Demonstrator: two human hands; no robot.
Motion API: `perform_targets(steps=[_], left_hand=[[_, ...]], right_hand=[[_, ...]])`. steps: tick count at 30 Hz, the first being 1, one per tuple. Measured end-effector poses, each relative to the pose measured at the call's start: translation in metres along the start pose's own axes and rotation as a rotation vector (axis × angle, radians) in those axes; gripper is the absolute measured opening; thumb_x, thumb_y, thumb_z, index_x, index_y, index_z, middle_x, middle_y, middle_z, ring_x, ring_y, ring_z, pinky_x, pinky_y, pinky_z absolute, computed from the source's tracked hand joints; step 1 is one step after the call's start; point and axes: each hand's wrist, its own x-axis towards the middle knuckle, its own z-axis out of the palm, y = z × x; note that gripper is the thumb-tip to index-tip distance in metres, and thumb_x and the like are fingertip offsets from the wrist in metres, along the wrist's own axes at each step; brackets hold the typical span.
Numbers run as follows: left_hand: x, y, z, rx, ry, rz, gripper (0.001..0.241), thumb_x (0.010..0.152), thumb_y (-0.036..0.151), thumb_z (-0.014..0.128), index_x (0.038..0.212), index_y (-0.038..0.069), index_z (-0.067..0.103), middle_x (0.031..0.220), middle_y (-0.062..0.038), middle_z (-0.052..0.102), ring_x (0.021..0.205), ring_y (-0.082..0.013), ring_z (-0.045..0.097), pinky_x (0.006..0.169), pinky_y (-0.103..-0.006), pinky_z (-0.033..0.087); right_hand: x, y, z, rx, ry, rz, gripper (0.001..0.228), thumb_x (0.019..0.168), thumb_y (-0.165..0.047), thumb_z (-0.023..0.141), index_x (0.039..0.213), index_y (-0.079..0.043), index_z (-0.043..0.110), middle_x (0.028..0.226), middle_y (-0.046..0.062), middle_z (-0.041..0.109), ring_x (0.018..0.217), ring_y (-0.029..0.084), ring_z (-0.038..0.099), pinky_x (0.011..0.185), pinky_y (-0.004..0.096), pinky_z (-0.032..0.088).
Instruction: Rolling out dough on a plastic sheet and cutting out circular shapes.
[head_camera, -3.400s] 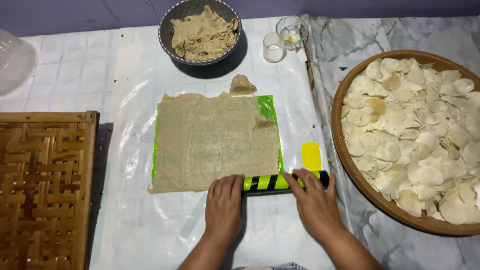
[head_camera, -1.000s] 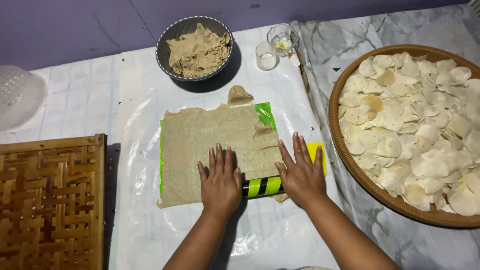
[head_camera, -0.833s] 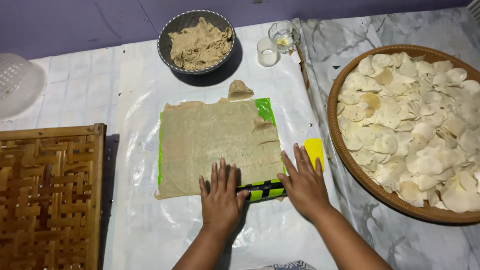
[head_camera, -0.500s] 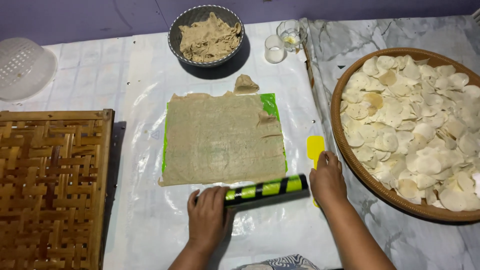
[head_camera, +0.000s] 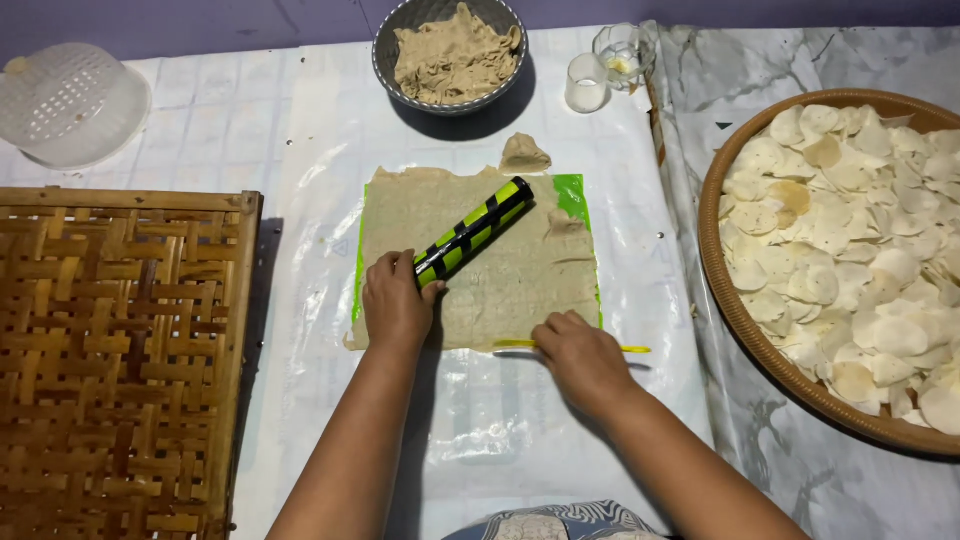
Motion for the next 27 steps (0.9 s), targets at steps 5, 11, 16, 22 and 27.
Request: perform_targets(steps=[5,11,16,22,27], left_hand=[[-0.012,0.003,-0.010,-0.065,0.076,0.052,0.072,0.081,0.035,0.084,0.141,0.007,0.054,0.140,-0.017,0.052,0.134,-0.0393,0.049,0.108,-0.0547,0.043],[-0.048,0.040,-0.026,-0.057,0.243,0.243,0.056,0.090,0.026,0.076,0.138,0.007,0.055,0.140,-0.019,0.050,0.135,-0.0416,0.048,0.110,-0.0546,0.042],[-0.100,0.085,-0.020,-0.207,0.106,0.458,0.038,0.095,0.024,0.069,0.130,0.009,0.061,0.130,-0.017,0.056,0.126,-0.0398,0.054,0.105,-0.0515,0.045],[-0.123,0.120,0.021,-0.342,-0.191,0.709,0.054,0.086,0.042,0.073,0.127,0.009,0.060,0.126,-0.014,0.057,0.116,-0.0323,0.054,0.100,-0.0463,0.041],[-0.108,0.137,0.043,-0.329,-0.005,0.820,0.014,0.097,0.021,0.066,0.098,0.007,0.066,0.109,-0.008,0.061,0.098,-0.0250,0.056,0.089,-0.0372,0.045]], right_hand=[[0.023,-0.023,0.014,-0.069,0.112,-0.167,0.010,0.094,-0.021,0.060,0.086,-0.026,0.065,0.081,-0.006,0.059,0.086,0.018,0.061,0.063,0.031,0.050],[0.003,0.016,0.011,-0.146,0.144,-0.137,0.013,0.094,-0.024,0.058,0.085,-0.033,0.064,0.079,-0.009,0.058,0.086,0.016,0.060,0.062,0.029,0.050],[-0.040,0.066,-0.021,-0.223,0.055,0.033,0.014,0.094,-0.032,0.057,0.082,-0.035,0.063,0.080,-0.011,0.060,0.091,0.014,0.062,0.067,0.027,0.053],[-0.073,0.100,-0.039,-0.339,-0.004,0.230,0.010,0.091,-0.029,0.059,0.093,-0.021,0.066,0.095,-0.007,0.064,0.098,0.018,0.063,0.078,0.036,0.054],[-0.057,0.086,-0.036,0.112,-0.083,0.777,0.046,0.096,-0.025,0.062,0.138,-0.015,0.047,0.111,0.015,0.074,0.098,0.037,0.073,0.084,0.050,0.056]])
